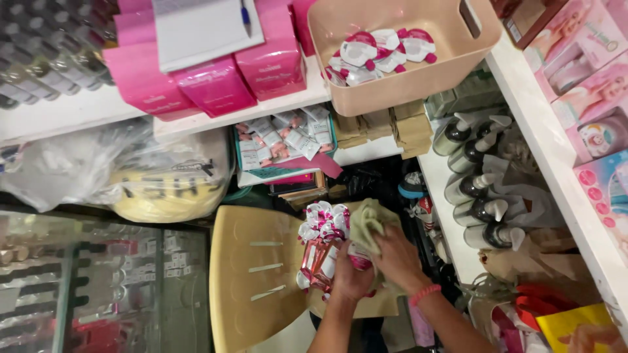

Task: The person writes on a notepad with a pen, then picks up a green cloth and wipes small pink and white packaged items on a yellow chair. The person places the cleaned items into a beige plastic tray on a shelf.

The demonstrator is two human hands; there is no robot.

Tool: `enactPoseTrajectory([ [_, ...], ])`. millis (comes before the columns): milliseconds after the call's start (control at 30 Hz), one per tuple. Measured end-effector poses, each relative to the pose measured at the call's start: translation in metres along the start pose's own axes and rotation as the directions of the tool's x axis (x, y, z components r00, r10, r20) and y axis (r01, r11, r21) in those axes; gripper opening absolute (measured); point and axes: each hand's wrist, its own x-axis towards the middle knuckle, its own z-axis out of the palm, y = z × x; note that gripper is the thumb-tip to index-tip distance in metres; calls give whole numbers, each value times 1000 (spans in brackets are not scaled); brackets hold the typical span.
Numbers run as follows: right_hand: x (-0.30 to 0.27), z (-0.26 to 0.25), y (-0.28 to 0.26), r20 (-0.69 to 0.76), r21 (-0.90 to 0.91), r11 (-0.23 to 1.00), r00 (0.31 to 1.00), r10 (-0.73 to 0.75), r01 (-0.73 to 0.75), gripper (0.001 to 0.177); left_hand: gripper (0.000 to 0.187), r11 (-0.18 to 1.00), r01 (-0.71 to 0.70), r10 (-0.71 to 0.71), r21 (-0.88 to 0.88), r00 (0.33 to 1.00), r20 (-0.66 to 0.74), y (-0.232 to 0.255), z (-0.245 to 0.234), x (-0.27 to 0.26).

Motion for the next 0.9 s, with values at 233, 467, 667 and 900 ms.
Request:
enactPoseTrajectory([
  [233,-43,18,-40,-87,52,998,996,-26,31,51,37,976,-87,100,198,994,-53,24,48,-32],
  [467,-17,-41,-57,-63,63,995,995,76,-72,47,50,994,-76,61,82,984,169,23,48,-22],
  [667,-12,-82,-72,-225,32,998,973,59,-53,36,50,990,-113,92,86,972,216,22,133,-58],
  [900,-42,-101,-54,-451,363,878,884,-127,311,41,61,931,-280,259,236,959,115,66,235,-75],
])
